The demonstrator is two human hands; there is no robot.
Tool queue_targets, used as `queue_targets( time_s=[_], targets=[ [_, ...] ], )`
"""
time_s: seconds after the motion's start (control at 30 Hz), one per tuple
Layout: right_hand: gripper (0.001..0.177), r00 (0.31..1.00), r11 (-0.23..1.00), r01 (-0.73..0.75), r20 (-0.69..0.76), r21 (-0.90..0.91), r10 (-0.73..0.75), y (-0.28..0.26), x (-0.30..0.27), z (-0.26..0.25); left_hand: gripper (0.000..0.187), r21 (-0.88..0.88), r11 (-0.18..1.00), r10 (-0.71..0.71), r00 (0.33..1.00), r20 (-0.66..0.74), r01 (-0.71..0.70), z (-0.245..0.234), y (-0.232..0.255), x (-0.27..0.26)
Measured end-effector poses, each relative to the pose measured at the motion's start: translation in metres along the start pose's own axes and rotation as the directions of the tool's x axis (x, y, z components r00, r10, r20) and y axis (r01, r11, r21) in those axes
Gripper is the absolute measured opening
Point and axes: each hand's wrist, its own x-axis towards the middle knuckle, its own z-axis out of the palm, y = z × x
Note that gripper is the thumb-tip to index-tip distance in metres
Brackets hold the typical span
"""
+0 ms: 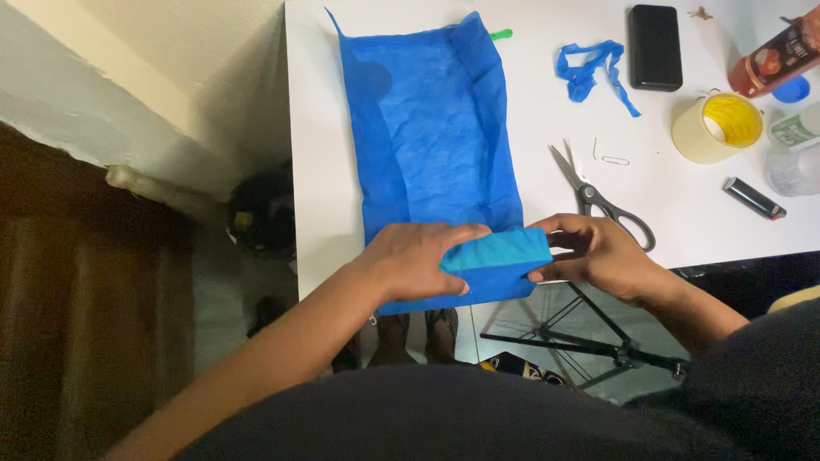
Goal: The person folds a blue nonwoven fabric around a rectangular object on a white table, then secures the folded package with strips of masking tape. The person uses scissors to cut the tape and smooths the tape over the fabric.
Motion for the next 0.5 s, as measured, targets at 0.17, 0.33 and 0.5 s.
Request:
queue_targets(
  time_s=[0.17, 0.33, 0.5],
  targets=[
    [0.05, 0.999, 0.984, -0.026, 0.03, -0.179, 0.032, -0.006, 0.026, -0.011, 0.1, -0.225, 0.969, -0.075, 0.987, 0.139, 0.105, -0.007, -0.024, 0.029],
    [0.05, 0.991, 0.999, 0.019, 0.133, -0.027, -0.015, 0.004, 0.05, -0.024, 0.089, -0.465, 0.864, -0.108, 0.972, 0.208, 0.196, 0.003, -0.058, 0.067],
    [0.054, 0.976, 0.992, -0.058, 0.218, 0.114, 0.032, 0.011, 0.073, -0.029, 0.06, -0.557, 0.742, -0.243, 0.924, 0.295, 0.373, 0.013, -0.086, 0.096]
  ],
)
